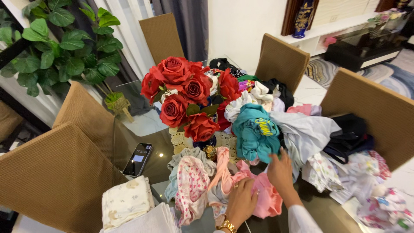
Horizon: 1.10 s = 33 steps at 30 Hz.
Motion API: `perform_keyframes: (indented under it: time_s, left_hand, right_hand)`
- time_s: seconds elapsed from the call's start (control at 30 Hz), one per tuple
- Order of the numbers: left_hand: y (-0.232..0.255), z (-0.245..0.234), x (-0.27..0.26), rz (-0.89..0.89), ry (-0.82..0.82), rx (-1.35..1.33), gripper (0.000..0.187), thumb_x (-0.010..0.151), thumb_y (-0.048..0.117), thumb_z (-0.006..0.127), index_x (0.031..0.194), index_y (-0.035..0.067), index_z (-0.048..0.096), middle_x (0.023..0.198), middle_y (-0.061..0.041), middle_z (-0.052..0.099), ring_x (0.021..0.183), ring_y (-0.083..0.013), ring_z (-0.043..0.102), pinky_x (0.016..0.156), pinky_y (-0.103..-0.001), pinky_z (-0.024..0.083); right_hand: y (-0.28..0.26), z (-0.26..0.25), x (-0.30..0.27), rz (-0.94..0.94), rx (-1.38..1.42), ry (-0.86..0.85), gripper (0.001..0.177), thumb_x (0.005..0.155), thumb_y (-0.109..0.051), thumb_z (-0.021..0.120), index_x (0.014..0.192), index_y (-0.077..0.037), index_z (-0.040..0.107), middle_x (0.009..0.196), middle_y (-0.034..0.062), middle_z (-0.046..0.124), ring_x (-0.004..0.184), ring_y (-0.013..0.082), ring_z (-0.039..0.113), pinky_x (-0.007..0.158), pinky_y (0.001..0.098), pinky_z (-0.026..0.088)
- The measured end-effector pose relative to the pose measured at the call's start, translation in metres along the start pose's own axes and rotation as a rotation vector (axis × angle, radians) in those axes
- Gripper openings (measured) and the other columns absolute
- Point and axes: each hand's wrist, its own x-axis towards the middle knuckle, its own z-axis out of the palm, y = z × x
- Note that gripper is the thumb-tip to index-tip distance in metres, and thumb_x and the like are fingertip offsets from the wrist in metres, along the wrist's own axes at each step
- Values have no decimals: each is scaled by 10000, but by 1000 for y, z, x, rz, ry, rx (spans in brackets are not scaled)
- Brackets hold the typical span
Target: The person folds several baby garments and towels by hand on a glass table.
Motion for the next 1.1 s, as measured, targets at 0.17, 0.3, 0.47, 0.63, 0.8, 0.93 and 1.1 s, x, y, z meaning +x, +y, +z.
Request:
perform_keyframes:
  time_s: [0.17,0.3,0.47,0.63,0.8,0.93,1.1]
  left_hand:
    - [-10,-2,6,17,13,-31,426,981,215,645,1340,12,541,1343,-212,590,1213,-426,565,1015,-508,428]
    - [-9,-16,7,38,50,-104,449,959,189,656,1345,-3,531,1349,-228,584,1218,-445,553,1001,-506,439]
    - [-1,-34,13,-129,-16,-188,441,959,205,640,1343,17,531,1320,-200,607,1131,-407,620,986,-473,475]
    - [-4,-33,6,-135,105,-291,537,905,132,693,1400,26,513,1356,-205,581,1244,-387,587,1053,-440,463]
    - [2,-52,-24,103,241,-154,953,716,56,813,1551,-72,372,1482,-265,417,1339,-475,420,1060,-477,387]
    - [19,-72,-53,78,18,-239,463,728,127,844,1157,76,676,1235,-176,614,1156,-338,581,969,-407,475]
    - [63,-116,-83,55,-228,-380,286,839,230,823,1047,83,694,909,-65,696,872,-180,647,836,-335,527]
  right_hand:
    - [-33,4,57,-70,-20,-19,474,701,-87,721,1162,-198,692,1567,295,322,1397,481,349,1091,574,349]
    - [-35,19,82,-152,-108,-3,504,712,-137,758,1211,-130,693,1512,217,436,1348,427,418,1057,607,318]
    - [-40,8,84,109,170,-99,361,815,-273,820,1051,-37,684,1195,201,659,1162,386,570,1017,477,443]
    - [-70,-43,28,286,439,-211,350,725,-229,824,938,-28,632,794,192,692,725,307,708,691,413,546]
    - [-107,-117,-66,233,568,-171,325,725,-142,818,895,-28,567,762,165,628,682,243,597,649,347,511]
    - [-115,-188,-105,414,1161,-115,286,807,-62,787,962,-46,548,901,-1,611,783,78,573,631,255,469]
    - [-91,-278,-116,444,1048,-94,179,923,-83,695,1090,-19,694,886,15,702,769,76,598,679,218,459]
